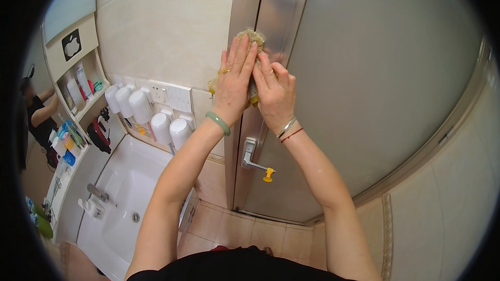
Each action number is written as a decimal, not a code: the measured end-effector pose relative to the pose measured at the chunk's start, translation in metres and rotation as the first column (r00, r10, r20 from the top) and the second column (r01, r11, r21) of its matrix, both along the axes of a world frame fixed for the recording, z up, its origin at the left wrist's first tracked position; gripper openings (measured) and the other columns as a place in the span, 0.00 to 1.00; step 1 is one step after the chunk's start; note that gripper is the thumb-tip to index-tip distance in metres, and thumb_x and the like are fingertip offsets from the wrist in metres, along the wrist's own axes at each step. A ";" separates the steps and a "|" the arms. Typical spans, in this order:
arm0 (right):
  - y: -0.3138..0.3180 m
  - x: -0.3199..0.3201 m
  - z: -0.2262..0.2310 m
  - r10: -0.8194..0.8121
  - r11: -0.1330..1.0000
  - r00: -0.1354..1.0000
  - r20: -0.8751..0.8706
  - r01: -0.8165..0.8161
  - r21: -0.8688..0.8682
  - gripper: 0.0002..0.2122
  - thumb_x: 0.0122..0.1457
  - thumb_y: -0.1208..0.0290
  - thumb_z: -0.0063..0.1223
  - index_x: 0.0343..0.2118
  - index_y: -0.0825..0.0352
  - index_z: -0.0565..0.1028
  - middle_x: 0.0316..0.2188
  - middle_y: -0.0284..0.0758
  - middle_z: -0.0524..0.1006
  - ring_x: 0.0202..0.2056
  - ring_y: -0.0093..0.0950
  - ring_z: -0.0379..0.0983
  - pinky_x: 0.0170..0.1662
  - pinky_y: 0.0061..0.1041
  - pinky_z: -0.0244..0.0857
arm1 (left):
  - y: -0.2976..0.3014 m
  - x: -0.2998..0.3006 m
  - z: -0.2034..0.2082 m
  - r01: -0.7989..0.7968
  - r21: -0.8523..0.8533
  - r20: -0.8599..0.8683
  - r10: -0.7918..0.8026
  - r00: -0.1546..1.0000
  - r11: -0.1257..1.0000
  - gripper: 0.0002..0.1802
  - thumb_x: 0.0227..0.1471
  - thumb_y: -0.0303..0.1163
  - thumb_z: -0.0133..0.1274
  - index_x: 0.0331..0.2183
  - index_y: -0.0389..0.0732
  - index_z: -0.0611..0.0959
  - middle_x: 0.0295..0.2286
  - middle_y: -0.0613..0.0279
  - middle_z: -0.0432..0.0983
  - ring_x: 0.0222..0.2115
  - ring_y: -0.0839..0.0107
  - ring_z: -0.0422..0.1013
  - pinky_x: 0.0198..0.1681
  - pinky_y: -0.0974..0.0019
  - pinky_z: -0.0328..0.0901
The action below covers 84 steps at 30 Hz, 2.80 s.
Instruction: The person wipes a glass shower door with a yellow cloth, then rinses and wrings the cloth in a blue basin of water, and resumes wiping the door. The person handles the cloth and the basin while cleaning the door surface.
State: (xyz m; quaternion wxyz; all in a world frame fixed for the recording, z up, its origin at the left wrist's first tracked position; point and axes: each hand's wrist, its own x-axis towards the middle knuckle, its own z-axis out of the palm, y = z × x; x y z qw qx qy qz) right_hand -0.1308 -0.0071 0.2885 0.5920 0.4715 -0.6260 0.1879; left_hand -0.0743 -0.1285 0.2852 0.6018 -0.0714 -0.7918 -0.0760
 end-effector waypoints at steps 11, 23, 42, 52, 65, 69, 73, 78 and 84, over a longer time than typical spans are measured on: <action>0.019 -0.001 -0.074 0.043 0.987 0.994 0.101 -0.057 0.149 0.23 0.49 0.79 0.51 0.52 0.67 0.75 0.57 0.34 0.71 0.47 0.31 0.67 0.45 0.29 0.60 | 0.018 0.000 -0.094 -0.002 0.181 0.116 -0.019 0.993 0.983 0.35 0.56 0.24 0.44 0.65 0.42 0.57 0.66 0.49 0.45 0.67 0.49 0.43 0.67 0.44 0.39; 0.005 0.010 -0.062 0.006 0.993 0.994 0.109 -0.018 0.114 0.20 0.51 0.75 0.51 0.49 0.65 0.76 0.58 0.31 0.71 0.48 0.28 0.67 0.43 0.27 0.60 | 0.004 0.008 -0.079 -0.013 0.157 0.120 -0.006 0.993 0.987 0.37 0.55 0.22 0.44 0.65 0.40 0.56 0.66 0.47 0.45 0.67 0.51 0.42 0.67 0.45 0.40; 0.008 0.000 -0.019 -0.079 0.996 0.996 0.033 0.080 -0.029 0.20 0.52 0.78 0.49 0.50 0.67 0.75 0.59 0.36 0.69 0.49 0.31 0.66 0.45 0.29 0.61 | 0.001 -0.008 -0.007 -0.027 -0.093 0.020 0.029 0.999 0.995 0.32 0.57 0.28 0.42 0.63 0.39 0.62 0.65 0.52 0.49 0.67 0.55 0.45 0.68 0.50 0.43; 0.014 -0.015 0.079 -0.198 0.964 0.976 -0.090 0.177 -0.196 0.21 0.51 0.78 0.50 0.52 0.66 0.73 0.58 0.32 0.70 0.48 0.29 0.66 0.43 0.28 0.59 | 0.010 -0.017 0.108 -0.081 -0.284 -0.081 0.060 0.995 0.955 0.34 0.54 0.27 0.46 0.63 0.39 0.62 0.65 0.51 0.51 0.66 0.56 0.47 0.67 0.51 0.46; 0.025 -0.008 -0.002 -0.149 0.981 0.988 0.026 0.151 -0.121 0.23 0.52 0.80 0.48 0.54 0.67 0.72 0.60 0.36 0.68 0.48 0.32 0.66 0.44 0.29 0.60 | 0.013 -0.012 0.035 -0.046 -0.307 -0.008 0.046 0.999 0.951 0.33 0.55 0.27 0.45 0.63 0.37 0.62 0.65 0.49 0.51 0.66 0.55 0.48 0.67 0.49 0.46; 0.015 -0.019 0.071 -0.218 0.960 0.975 -0.049 0.205 -0.192 0.24 0.51 0.81 0.49 0.54 0.68 0.71 0.60 0.36 0.67 0.48 0.33 0.66 0.46 0.30 0.60 | 0.010 -0.021 0.112 -0.105 -0.363 -0.088 0.078 0.993 0.926 0.34 0.53 0.26 0.45 0.62 0.37 0.62 0.64 0.50 0.52 0.66 0.55 0.49 0.67 0.50 0.45; -0.002 -0.027 0.161 -0.253 0.921 0.958 -0.134 0.196 -0.338 0.24 0.50 0.81 0.50 0.53 0.66 0.72 0.59 0.34 0.68 0.48 0.34 0.65 0.46 0.31 0.60 | 0.001 -0.032 0.207 -0.191 -0.431 -0.235 0.094 0.967 0.882 0.35 0.53 0.25 0.45 0.62 0.38 0.61 0.64 0.51 0.54 0.65 0.55 0.50 0.66 0.51 0.46; -0.008 -0.030 0.161 -0.229 0.910 0.963 -0.145 0.159 -0.382 0.22 0.50 0.79 0.51 0.51 0.63 0.73 0.59 0.31 0.69 0.47 0.31 0.64 0.44 0.30 0.59 | 0.000 -0.032 0.204 -0.137 -0.402 -0.279 0.021 0.960 0.905 0.34 0.54 0.24 0.44 0.63 0.39 0.61 0.64 0.54 0.53 0.65 0.57 0.51 0.67 0.51 0.46; 0.018 -0.023 0.042 -0.146 0.979 0.987 -0.070 0.134 -0.153 0.22 0.50 0.80 0.51 0.52 0.62 0.74 0.60 0.31 0.69 0.48 0.30 0.66 0.45 0.28 0.58 | 0.006 -0.027 0.069 -0.060 -0.254 -0.091 0.038 0.995 0.965 0.33 0.55 0.27 0.46 0.63 0.39 0.61 0.65 0.51 0.51 0.66 0.56 0.48 0.67 0.50 0.44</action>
